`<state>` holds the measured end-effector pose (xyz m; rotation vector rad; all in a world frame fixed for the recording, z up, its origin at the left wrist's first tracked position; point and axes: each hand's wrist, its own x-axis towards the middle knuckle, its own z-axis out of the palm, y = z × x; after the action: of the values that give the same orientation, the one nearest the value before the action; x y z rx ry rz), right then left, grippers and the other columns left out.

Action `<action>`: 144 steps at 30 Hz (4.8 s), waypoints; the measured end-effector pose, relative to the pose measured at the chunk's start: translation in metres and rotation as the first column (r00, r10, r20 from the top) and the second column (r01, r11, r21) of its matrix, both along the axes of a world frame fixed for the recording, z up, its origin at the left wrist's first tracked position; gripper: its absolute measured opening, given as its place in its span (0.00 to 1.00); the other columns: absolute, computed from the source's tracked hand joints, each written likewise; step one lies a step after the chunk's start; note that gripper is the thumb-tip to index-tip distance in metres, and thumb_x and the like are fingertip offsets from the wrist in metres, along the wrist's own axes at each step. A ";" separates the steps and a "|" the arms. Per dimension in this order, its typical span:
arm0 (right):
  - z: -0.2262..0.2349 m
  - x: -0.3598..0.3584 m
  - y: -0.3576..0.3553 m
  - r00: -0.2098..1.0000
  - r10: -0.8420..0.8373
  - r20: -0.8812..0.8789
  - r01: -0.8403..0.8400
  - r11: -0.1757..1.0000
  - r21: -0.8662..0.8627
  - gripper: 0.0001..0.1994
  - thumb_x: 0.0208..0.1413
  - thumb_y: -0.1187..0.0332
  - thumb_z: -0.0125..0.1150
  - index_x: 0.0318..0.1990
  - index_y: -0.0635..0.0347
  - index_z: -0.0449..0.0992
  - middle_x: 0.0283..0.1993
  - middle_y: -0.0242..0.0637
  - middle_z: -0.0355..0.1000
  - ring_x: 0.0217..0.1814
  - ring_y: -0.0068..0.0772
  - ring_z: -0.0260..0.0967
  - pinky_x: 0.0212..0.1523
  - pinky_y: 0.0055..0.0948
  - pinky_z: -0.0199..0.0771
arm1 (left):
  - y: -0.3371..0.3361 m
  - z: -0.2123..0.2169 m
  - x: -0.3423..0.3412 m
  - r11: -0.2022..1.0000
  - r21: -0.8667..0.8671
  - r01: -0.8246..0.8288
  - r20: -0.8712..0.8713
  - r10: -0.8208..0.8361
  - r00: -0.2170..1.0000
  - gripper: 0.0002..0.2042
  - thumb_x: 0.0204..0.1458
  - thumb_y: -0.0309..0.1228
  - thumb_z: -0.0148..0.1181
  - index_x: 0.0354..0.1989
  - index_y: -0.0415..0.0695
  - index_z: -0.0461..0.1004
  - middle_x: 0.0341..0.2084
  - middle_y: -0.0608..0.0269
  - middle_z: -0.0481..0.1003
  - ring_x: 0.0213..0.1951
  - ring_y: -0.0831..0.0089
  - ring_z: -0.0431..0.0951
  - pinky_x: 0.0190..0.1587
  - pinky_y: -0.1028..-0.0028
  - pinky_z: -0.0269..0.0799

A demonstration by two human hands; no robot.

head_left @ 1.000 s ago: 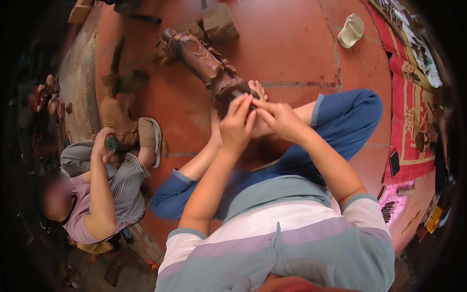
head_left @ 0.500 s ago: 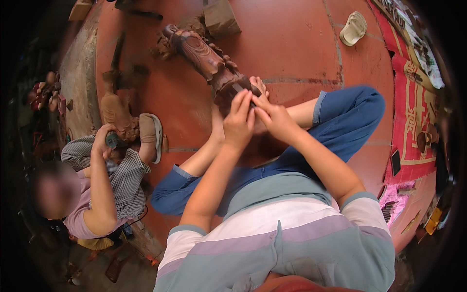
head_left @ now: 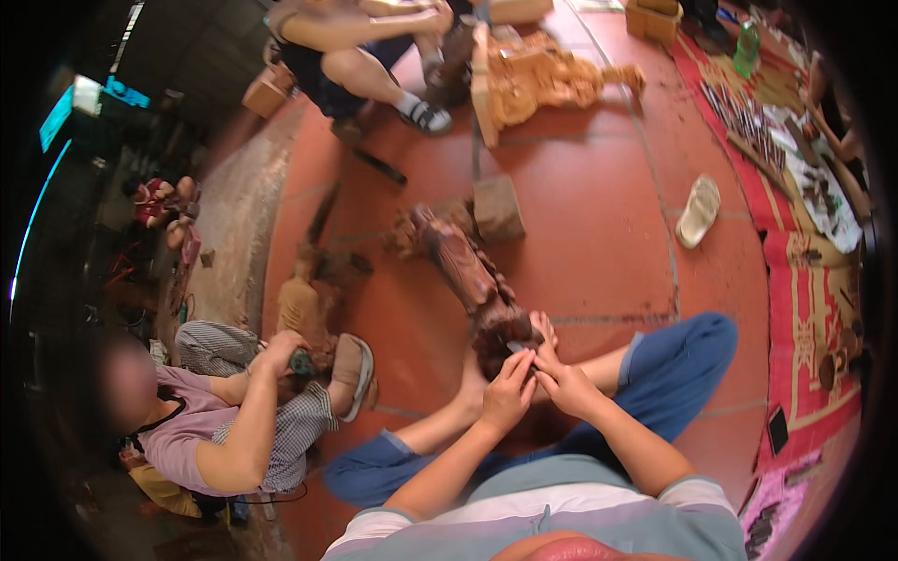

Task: The person sits cross-legged on the floor and carves a wooden sculpture using a small knife. They hold the wood steady with one hand while carefully shaping it with the other, occasionally adjusting their grip.

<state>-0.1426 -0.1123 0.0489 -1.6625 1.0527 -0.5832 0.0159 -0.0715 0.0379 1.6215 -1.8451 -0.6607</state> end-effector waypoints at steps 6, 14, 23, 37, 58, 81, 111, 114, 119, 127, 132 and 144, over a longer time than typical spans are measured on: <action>-0.023 -0.005 0.010 0.999 -0.031 -0.030 0.029 0.997 -0.067 0.18 0.59 0.67 0.53 0.55 0.61 0.72 0.49 0.61 0.70 0.51 0.58 0.71 0.54 0.43 0.69 | -0.021 -0.018 0.005 0.989 -0.136 0.062 0.122 -0.045 0.992 0.20 0.44 0.25 0.62 0.50 0.46 0.76 0.52 0.60 0.72 0.47 0.59 0.75 0.50 0.64 0.72; -0.015 0.020 0.009 0.989 -0.145 0.022 0.146 0.979 -0.144 0.23 0.55 0.67 0.56 0.59 0.62 0.67 0.72 0.68 0.32 0.75 0.66 0.29 0.71 0.47 0.42 | -0.035 0.018 0.009 0.970 -0.242 0.030 0.207 0.021 0.978 0.21 0.41 0.20 0.60 0.48 0.45 0.77 0.49 0.56 0.72 0.50 0.55 0.70 0.52 0.63 0.69; -0.036 0.023 0.032 0.980 -0.127 -0.154 0.082 0.961 -0.265 0.28 0.58 0.63 0.50 0.66 0.61 0.56 0.26 0.58 0.74 0.27 0.56 0.75 0.31 0.51 0.75 | -0.015 -0.015 0.018 0.964 -0.250 0.094 0.209 -0.041 0.977 0.20 0.39 0.19 0.61 0.45 0.43 0.78 0.43 0.55 0.76 0.49 0.54 0.73 0.54 0.62 0.70; -0.028 0.018 0.007 0.980 -0.034 -0.197 -0.005 0.982 -0.191 0.21 0.58 0.63 0.50 0.56 0.67 0.66 0.25 0.53 0.75 0.26 0.50 0.76 0.30 0.44 0.76 | -0.031 0.007 0.010 0.984 -0.123 0.132 0.210 -0.104 0.972 0.22 0.38 0.18 0.61 0.47 0.42 0.76 0.46 0.54 0.75 0.52 0.56 0.74 0.55 0.65 0.71; -0.023 0.017 0.006 0.986 -0.165 -0.014 0.157 0.958 -0.239 0.23 0.50 0.69 0.58 0.55 0.67 0.70 0.69 0.76 0.34 0.73 0.76 0.30 0.70 0.59 0.33 | -0.036 0.001 0.006 0.974 -0.213 0.081 0.105 -0.060 0.993 0.21 0.41 0.16 0.59 0.48 0.37 0.74 0.51 0.50 0.72 0.57 0.51 0.69 0.59 0.62 0.66; -0.042 0.027 0.004 0.962 -0.267 0.062 0.274 0.950 -0.151 0.15 0.55 0.62 0.57 0.43 0.65 0.71 0.57 0.69 0.60 0.60 0.64 0.58 0.59 0.52 0.58 | -0.025 0.005 0.015 0.965 -0.245 0.090 0.202 -0.039 0.979 0.22 0.39 0.19 0.64 0.48 0.45 0.76 0.52 0.55 0.71 0.59 0.53 0.67 0.60 0.60 0.65; -0.031 0.027 -0.006 0.984 -0.078 0.161 0.050 0.984 0.170 0.18 0.64 0.59 0.42 0.34 0.67 0.70 0.18 0.43 0.71 0.18 0.37 0.71 0.22 0.36 0.71 | -0.026 0.017 0.007 0.973 -0.224 0.050 0.072 -0.034 0.997 0.20 0.39 0.18 0.63 0.46 0.40 0.76 0.50 0.53 0.74 0.57 0.53 0.71 0.57 0.62 0.69; -0.044 0.028 0.003 0.977 -0.033 0.208 -0.073 0.874 0.480 0.17 0.65 0.59 0.42 0.37 0.66 0.69 0.17 0.40 0.69 0.16 0.33 0.70 0.19 0.33 0.69 | -0.012 0.000 0.011 0.975 -0.206 0.082 0.115 -0.060 0.992 0.19 0.39 0.18 0.64 0.44 0.40 0.76 0.49 0.51 0.74 0.57 0.53 0.70 0.58 0.62 0.69; -0.056 0.018 0.008 0.959 -0.041 0.279 0.007 0.993 0.121 0.13 0.66 0.65 0.40 0.33 0.63 0.67 0.14 0.38 0.65 0.13 0.33 0.65 0.15 0.32 0.65 | -0.024 0.000 0.009 0.956 -0.242 0.167 0.117 -0.142 0.983 0.18 0.40 0.17 0.64 0.44 0.40 0.77 0.47 0.51 0.75 0.56 0.53 0.72 0.57 0.62 0.69; -0.040 0.025 0.022 0.972 -0.058 0.227 -0.080 0.829 0.553 0.14 0.65 0.61 0.41 0.38 0.62 0.68 0.17 0.39 0.69 0.15 0.33 0.68 0.19 0.33 0.68 | 0.010 -0.008 0.007 0.984 -0.161 0.074 0.117 -0.055 0.992 0.18 0.41 0.16 0.63 0.45 0.38 0.75 0.51 0.52 0.73 0.59 0.53 0.69 0.59 0.63 0.68; -0.021 0.028 0.002 0.948 -0.109 0.298 -0.046 0.882 0.469 0.14 0.65 0.61 0.41 0.39 0.63 0.69 0.18 0.42 0.69 0.13 0.35 0.67 0.17 0.34 0.67 | -0.017 0.018 0.010 0.973 -0.209 0.096 0.113 -0.073 0.991 0.19 0.42 0.17 0.63 0.46 0.39 0.76 0.51 0.51 0.72 0.57 0.54 0.71 0.58 0.63 0.69; -0.027 0.017 -0.012 0.916 -0.020 0.401 -0.233 0.786 0.573 0.18 0.66 0.58 0.38 0.33 0.63 0.67 0.14 0.37 0.66 0.10 0.28 0.62 0.12 0.28 0.62 | -0.018 0.018 0.010 0.976 -0.205 0.073 0.147 -0.043 0.988 0.20 0.41 0.19 0.63 0.47 0.42 0.75 0.52 0.53 0.72 0.58 0.51 0.68 0.59 0.60 0.66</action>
<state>-0.1251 -0.1246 0.0219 -0.9667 0.7330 -0.4070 0.0257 -0.0894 0.0557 1.5134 -1.9970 -0.3678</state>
